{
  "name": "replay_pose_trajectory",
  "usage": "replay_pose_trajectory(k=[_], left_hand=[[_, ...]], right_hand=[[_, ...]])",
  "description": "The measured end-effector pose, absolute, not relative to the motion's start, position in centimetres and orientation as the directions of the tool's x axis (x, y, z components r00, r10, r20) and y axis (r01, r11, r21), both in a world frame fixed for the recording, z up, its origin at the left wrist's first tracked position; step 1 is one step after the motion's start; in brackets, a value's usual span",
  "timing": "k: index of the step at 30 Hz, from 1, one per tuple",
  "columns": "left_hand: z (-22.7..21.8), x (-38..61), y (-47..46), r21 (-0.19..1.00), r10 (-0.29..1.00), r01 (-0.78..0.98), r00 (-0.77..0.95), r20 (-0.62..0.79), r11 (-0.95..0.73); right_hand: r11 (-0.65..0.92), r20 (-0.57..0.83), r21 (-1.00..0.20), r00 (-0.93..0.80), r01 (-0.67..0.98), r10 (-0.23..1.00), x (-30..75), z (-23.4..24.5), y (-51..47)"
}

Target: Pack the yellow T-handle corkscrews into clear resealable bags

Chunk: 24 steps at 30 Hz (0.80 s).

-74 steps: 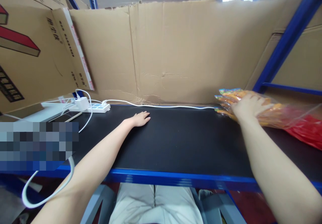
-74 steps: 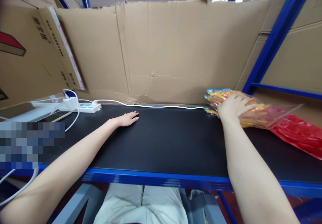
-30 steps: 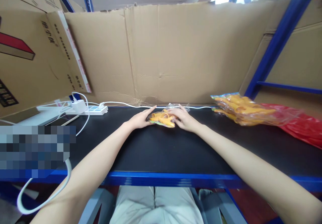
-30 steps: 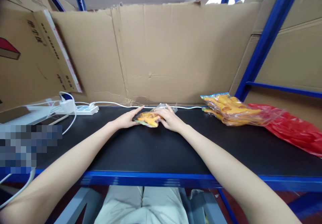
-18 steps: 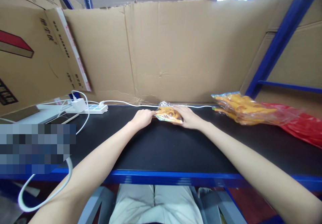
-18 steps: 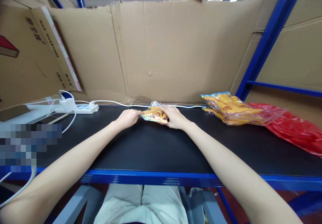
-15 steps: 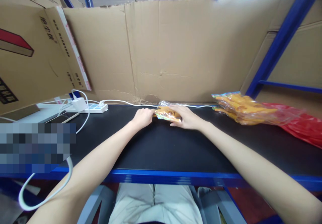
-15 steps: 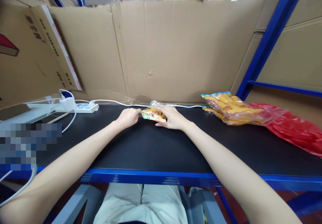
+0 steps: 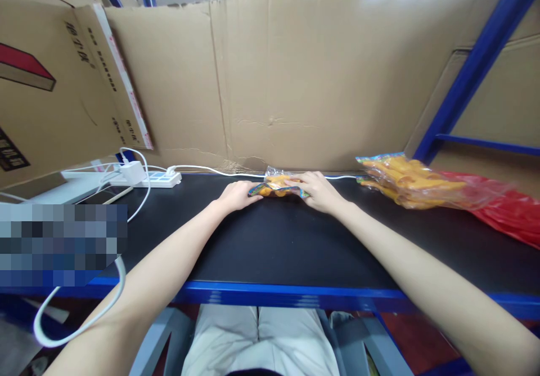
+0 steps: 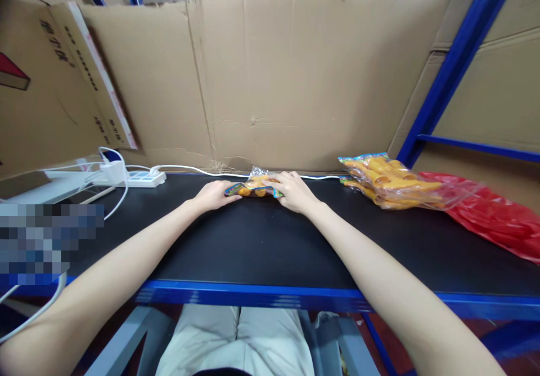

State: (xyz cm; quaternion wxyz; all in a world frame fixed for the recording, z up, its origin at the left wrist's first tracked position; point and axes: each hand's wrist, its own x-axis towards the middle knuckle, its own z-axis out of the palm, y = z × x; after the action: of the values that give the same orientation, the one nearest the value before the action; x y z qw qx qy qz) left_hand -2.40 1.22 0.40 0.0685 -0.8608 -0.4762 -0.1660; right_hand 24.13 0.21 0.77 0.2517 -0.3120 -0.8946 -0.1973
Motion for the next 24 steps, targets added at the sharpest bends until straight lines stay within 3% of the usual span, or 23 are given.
replay_pose_trajectory(k=[5, 10, 15, 18, 24], left_hand=[[0.3, -1.9, 1.4, 0.069, 0.825, 0.873, 0.428, 0.370, -0.484], [1.0, -1.4, 0.8, 0.135, 0.777, 0.876, 0.327, 0.538, -0.462], [0.8, -1.8, 1.1, 0.247, 0.754, 0.847, 0.240, 0.611, -0.470], [0.5, -1.9, 1.4, 0.387, 0.757, 0.766, 0.192, 0.625, -0.514], [0.2, -1.3, 1.7, 0.756, 0.889, 0.476, 0.150, 0.433, -0.449]], right_hand=[[0.800, 0.606, 0.041, -0.652, 0.598, 0.456, 24.2, 0.8, 0.7], [0.831, 0.673, -0.079, -0.585, 0.550, 0.452, 24.2, 1.0, 0.9], [0.824, 0.683, 0.006, -0.604, 0.567, 0.411, 24.2, 1.8, 0.2], [0.797, 0.665, 0.091, -0.632, 0.597, 0.397, 24.5, 2.3, -0.1], [0.750, 0.689, 0.147, -0.611, 0.645, 0.391, 25.2, 2.6, -0.1]])
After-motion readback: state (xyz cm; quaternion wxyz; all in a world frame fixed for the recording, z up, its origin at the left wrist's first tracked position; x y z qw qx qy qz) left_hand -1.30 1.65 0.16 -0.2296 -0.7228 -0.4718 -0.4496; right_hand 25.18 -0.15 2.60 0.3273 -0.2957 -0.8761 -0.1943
